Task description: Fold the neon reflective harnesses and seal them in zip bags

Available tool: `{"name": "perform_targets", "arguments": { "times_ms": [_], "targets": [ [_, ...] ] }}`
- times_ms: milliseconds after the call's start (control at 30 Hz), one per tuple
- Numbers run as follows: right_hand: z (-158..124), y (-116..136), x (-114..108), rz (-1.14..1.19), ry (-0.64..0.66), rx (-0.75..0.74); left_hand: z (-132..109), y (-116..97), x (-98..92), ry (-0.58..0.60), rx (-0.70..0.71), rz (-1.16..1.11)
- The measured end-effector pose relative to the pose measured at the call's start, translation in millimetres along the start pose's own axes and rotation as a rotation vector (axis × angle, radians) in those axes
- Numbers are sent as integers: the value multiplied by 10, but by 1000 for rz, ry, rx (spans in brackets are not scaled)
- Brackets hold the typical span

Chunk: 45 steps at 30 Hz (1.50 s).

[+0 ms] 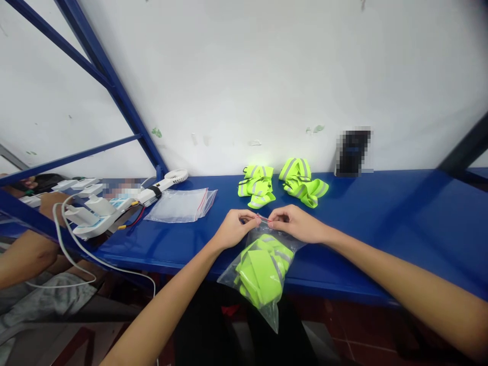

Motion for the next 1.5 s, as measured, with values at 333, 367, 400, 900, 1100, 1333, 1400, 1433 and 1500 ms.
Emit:
{"name": "perform_targets", "arguments": {
  "times_ms": [333, 367, 400, 900, 1100, 1333, 1400, 1433, 1500],
  "targets": [
    [30, 20, -11, 92, -25, 14, -51, -73, 29, 1, 81, -8],
    [33, 35, -5, 100, -15, 10, -53, -75, 35, 6, 85, -6],
    [37, 56, 4, 110, -2, 0, -54, -76, 43, 14, 88, -4],
    [173, 258, 9, -60, 3, -38, -91, -75, 2, 30, 131, -91],
    [-82, 34, 3, 153, 166, 154, -69, 12, -59, -10, 94, -206],
    [-619, -126, -151, 94, 132, 283, -57, 27, -57, -22, 95, -223],
    [-732, -112, -153, 70, 139, 284, -71, 0, -30, 4, 99, -215],
    [-776, -96, -147, 62, 151, 281, -80, -15, -19, 14, 103, -206],
    [-840, -57, -130, 58, 180, 276, -96, -43, -7, 23, 112, -187]
  ]
}}
Point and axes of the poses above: each hand's wrist, its own z-axis towards the middle knuckle, its own x-axis out of the palm, y = z × x, the point moved 8 cm from there along z, towards the middle knuckle, and after that the axes turned 12 degrees about -z, right-handed, at the moved point
